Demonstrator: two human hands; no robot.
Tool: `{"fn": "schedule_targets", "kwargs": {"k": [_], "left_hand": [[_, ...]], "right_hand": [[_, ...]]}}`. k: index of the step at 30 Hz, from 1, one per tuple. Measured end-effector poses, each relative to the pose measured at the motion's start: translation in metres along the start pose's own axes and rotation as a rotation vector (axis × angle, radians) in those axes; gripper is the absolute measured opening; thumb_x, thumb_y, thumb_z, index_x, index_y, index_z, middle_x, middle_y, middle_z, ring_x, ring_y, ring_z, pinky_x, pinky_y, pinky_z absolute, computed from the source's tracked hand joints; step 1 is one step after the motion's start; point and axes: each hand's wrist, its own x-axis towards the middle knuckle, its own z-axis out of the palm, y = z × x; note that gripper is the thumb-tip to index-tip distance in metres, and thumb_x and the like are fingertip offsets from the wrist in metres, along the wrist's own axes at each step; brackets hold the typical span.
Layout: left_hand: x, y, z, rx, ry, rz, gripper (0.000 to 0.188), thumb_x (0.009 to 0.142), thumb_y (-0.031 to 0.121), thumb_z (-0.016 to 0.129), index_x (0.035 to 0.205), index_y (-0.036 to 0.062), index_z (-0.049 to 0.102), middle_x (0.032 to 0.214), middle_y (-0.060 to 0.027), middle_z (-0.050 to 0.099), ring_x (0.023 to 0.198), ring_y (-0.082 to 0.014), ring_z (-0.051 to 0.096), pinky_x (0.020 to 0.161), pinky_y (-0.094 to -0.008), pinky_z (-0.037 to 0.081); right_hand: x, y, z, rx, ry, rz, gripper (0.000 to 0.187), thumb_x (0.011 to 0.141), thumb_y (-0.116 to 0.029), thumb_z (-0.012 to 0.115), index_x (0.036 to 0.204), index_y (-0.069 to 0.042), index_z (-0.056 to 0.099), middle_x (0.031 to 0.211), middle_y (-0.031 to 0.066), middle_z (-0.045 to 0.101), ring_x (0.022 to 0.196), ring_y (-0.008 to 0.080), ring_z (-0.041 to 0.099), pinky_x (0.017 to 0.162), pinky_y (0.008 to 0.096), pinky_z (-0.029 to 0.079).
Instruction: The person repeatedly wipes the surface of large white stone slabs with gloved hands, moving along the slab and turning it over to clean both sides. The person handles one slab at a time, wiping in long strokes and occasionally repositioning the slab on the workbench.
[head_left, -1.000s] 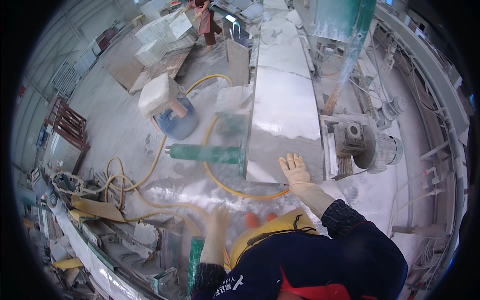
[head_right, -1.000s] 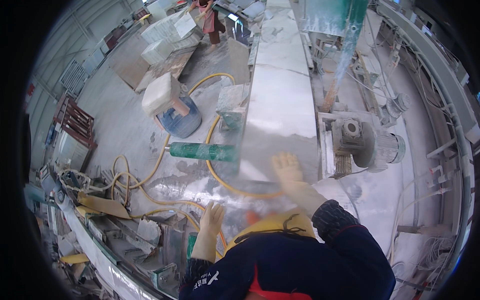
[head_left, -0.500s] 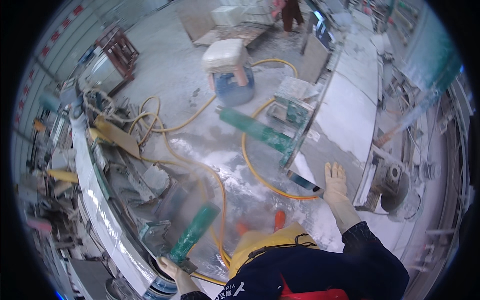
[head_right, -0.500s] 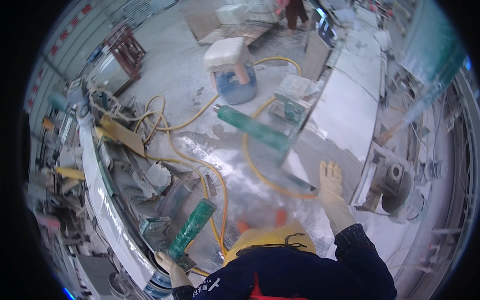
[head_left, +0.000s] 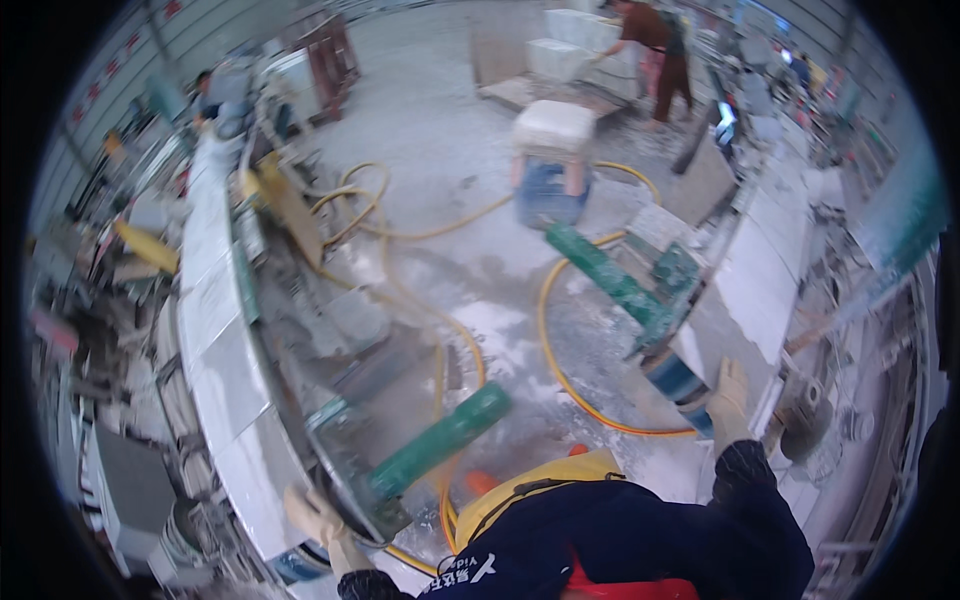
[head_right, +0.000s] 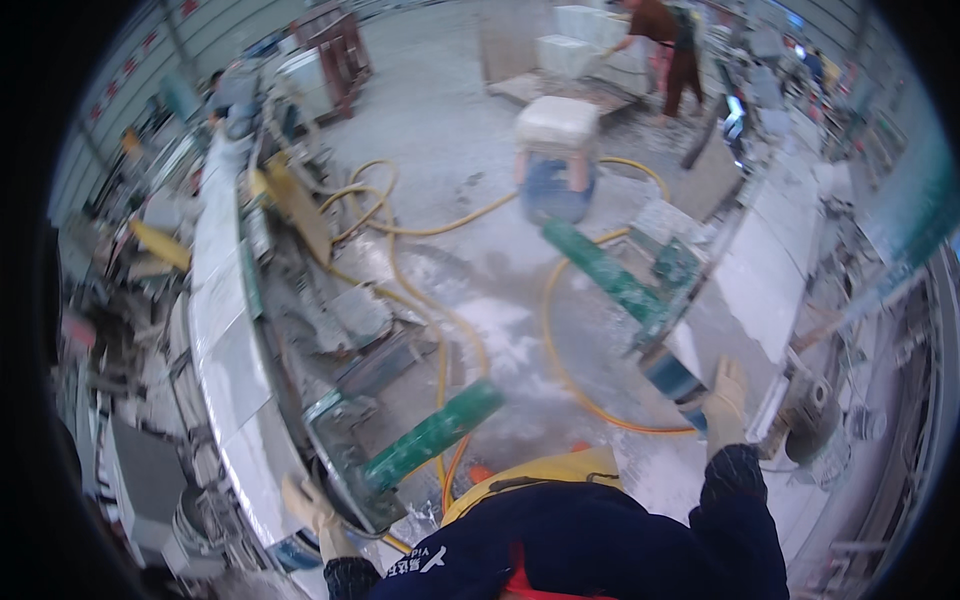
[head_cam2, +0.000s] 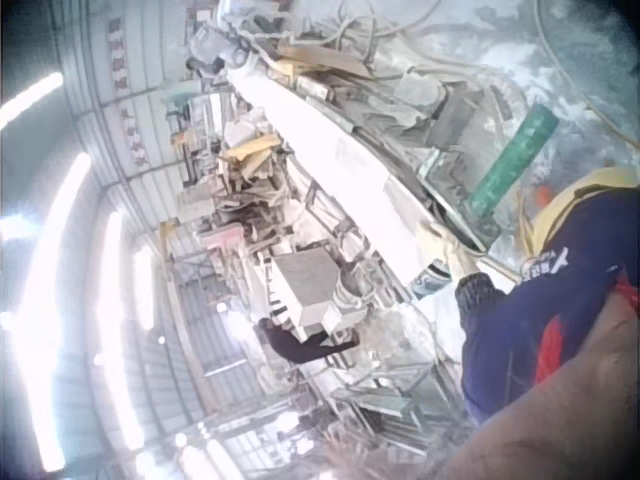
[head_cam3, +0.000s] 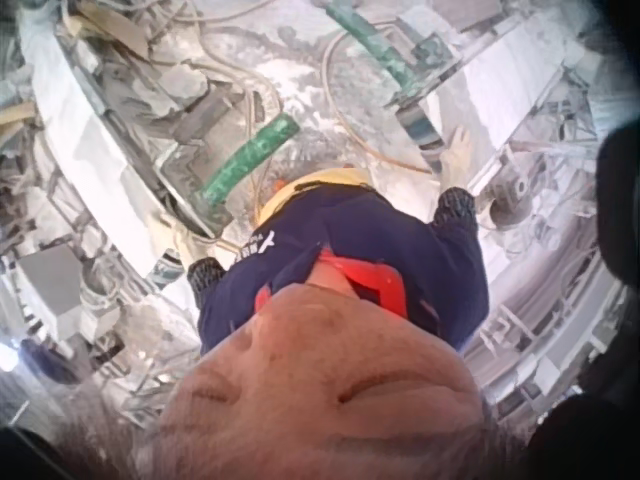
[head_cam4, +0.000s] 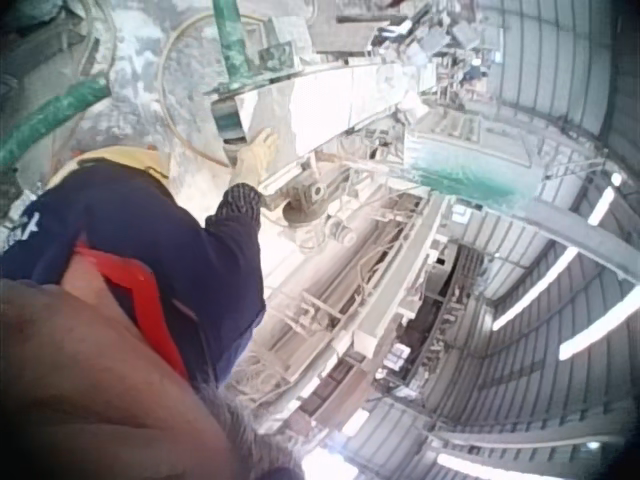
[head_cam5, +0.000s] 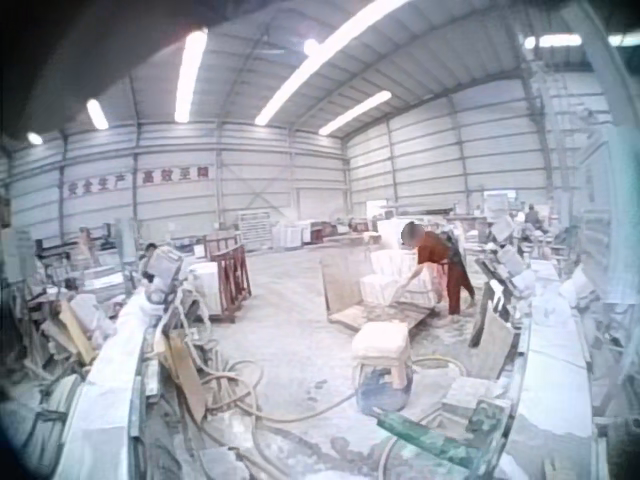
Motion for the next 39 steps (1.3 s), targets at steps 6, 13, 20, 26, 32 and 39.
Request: {"fn": "schedule_targets", "kwargs": {"k": [6, 13, 20, 26, 32, 39], "left_hand": [[0.011, 0.007, 0.003, 0.130, 0.083, 0.104, 0.048, 0.098, 0.026, 0.054, 0.138, 0.0002, 0.055, 0.143, -0.0280, 0.052, 0.134, -0.0466, 0.044, 0.115, -0.0525, 0.029], [0.013, 0.015, -0.007, 0.132, -0.011, 0.109, 0.058, 0.090, 0.026, 0.061, 0.141, 0.0001, 0.050, 0.147, -0.0269, 0.047, 0.138, -0.0479, 0.040, 0.118, -0.0555, 0.024], [0.066, 0.011, 0.028, 0.085, 0.029, 0.114, 0.058, 0.087, 0.026, 0.064, 0.137, 0.0017, 0.050, 0.149, -0.0215, 0.044, 0.137, -0.0458, 0.037, 0.118, -0.0550, 0.024], [0.126, 0.028, 0.049, 0.098, -0.027, -0.072, 0.062, 0.089, 0.034, 0.064, 0.141, 0.0039, 0.048, 0.152, -0.0189, 0.041, 0.141, -0.0412, 0.032, 0.119, -0.0535, 0.019], [0.141, 0.037, 0.067, 0.123, 0.055, -0.102, 0.060, 0.092, 0.036, 0.062, 0.142, 0.0063, 0.050, 0.151, -0.0188, 0.045, 0.140, -0.0411, 0.036, 0.119, -0.0537, 0.021], [0.052, 0.027, 0.019, 0.042, 0.157, 0.220, 0.045, 0.088, 0.009, 0.059, 0.133, 0.0022, 0.056, 0.135, -0.0208, 0.055, 0.128, -0.0428, 0.048, 0.108, -0.0522, 0.039]], "right_hand": [[-0.035, -0.032, 0.057, 0.202, 0.126, -0.360, 0.077, 0.080, -0.007, 0.069, 0.151, 0.002, 0.038, 0.154, 0.0282, 0.038, 0.144, 0.0423, 0.035, 0.121, 0.0441, 0.027], [-0.054, -0.118, 0.139, 0.172, -0.354, -0.530, 0.062, 0.088, -0.019, 0.070, 0.146, -0.010, 0.049, 0.140, 0.0231, 0.057, 0.131, 0.0362, 0.053, 0.109, 0.0398, 0.042], [-0.033, -0.178, 0.107, 0.119, -0.671, -0.580, 0.064, 0.088, -0.027, 0.068, 0.148, -0.015, 0.048, 0.145, 0.0212, 0.054, 0.135, 0.0352, 0.051, 0.111, 0.0411, 0.042], [-0.008, -0.194, 0.118, 0.347, -0.779, -0.461, 0.064, 0.090, -0.030, 0.071, 0.147, -0.013, 0.048, 0.137, 0.0205, 0.061, 0.129, 0.0329, 0.057, 0.107, 0.0388, 0.044], [-0.060, -0.207, 0.046, 0.349, -0.799, -0.586, 0.057, 0.096, -0.020, 0.065, 0.147, -0.003, 0.046, 0.139, 0.0245, 0.057, 0.129, 0.0341, 0.056, 0.108, 0.0369, 0.043], [-0.048, -0.193, 0.066, 0.234, -1.039, -0.712, 0.052, 0.099, -0.017, 0.059, 0.144, 0.005, 0.046, 0.142, 0.0269, 0.054, 0.133, 0.0331, 0.053, 0.110, 0.0358, 0.041]]}}
